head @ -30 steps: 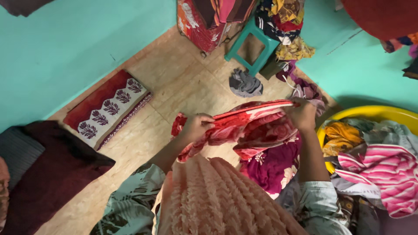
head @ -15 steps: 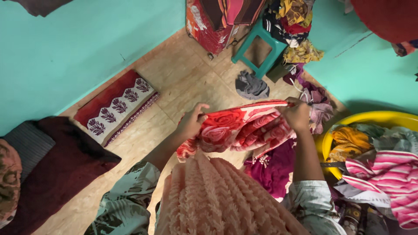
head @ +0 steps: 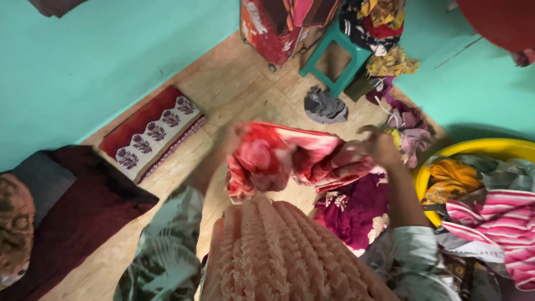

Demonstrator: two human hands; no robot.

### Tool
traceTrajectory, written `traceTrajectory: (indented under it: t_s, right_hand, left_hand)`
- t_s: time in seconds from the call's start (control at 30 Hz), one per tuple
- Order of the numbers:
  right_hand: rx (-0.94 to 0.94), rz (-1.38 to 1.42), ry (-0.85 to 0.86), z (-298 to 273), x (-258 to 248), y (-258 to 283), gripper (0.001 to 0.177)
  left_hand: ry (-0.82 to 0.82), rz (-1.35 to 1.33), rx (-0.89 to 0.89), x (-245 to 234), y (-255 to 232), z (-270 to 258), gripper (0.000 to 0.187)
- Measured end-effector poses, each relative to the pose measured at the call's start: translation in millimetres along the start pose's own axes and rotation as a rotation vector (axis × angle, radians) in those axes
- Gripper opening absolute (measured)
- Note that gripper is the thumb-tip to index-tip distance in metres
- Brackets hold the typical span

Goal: The person folds a large floral-patterned textile by hand, aligning edges and making multiple folds to create a compact rectangle. They then place the folded item on the floor and pick up another maroon textile to begin folding it.

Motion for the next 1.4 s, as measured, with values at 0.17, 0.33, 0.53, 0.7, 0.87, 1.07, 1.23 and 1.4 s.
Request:
traceTrajectory:
  t_s: [0.17, 0.33, 0.53, 0.7, 0.87, 1.07, 1.23, 1.4]
  right_hand:
    - [0.350, -0.792, -0.427, -72.7, -149.6, -100.6, 0.032]
    - [0.493, -0.791, -0.521, -145.5, -196.3, -131.4, 0.045]
    - [-0.154, -0.920, -0.086, -90.3, -134.0, -72.1, 0.084]
    - [0.069, -0.886, 0.409, -30.7, 27.4, -73.5, 0.066]
    - [0.008, -0.276, -0.240, 19.3, 6.6, -42.8, 0.039]
    - [0.241, -0.416, -0.434, -19.9, 58.1, -56.8, 0.052]
    - [0.543, -0.398, -0.267, -74.7, 49.7, -128.4, 0.059]
    - [0.656, -0.277, -0.256, -78.8, -21.7, -172.3, 0.051]
  left_hand:
    - [-0.360, 0.257, -0.101, -151.4, 92.9, 12.2, 0.024]
    - [-0.494, 0.781, -0.198, -245.4, 110.9, 2.1, 0.034]
    - [-0.265, 0.864, -0.286, -219.7, 89.0, 38.3, 0.036]
    - [-0.450, 1.118, 0.234, -111.1, 26.7, 47.5, 0.027]
    - [-0.175, 0.575, -0.074, -61.5, 16.1, 122.5, 0.032]
    - [-0.347, 0.417, -0.086, -23.3, -18.2, 62.4, 0.040]
    - [-0.228, 0.357, -0.266, -84.5, 21.9, 80.6, 0.037]
    - [-0.384, 0.394, 0.261, -92.8, -34.4, 110.6, 0.019]
Point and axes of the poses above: each hand's wrist, its own z-axis towards the middle knuckle, its own x-axis out of the palm, y = z × x, the point moved 9 cm from there along z, towards the middle knuckle, and after that the axes turned 1 degree about x, right-handed, at the moved point
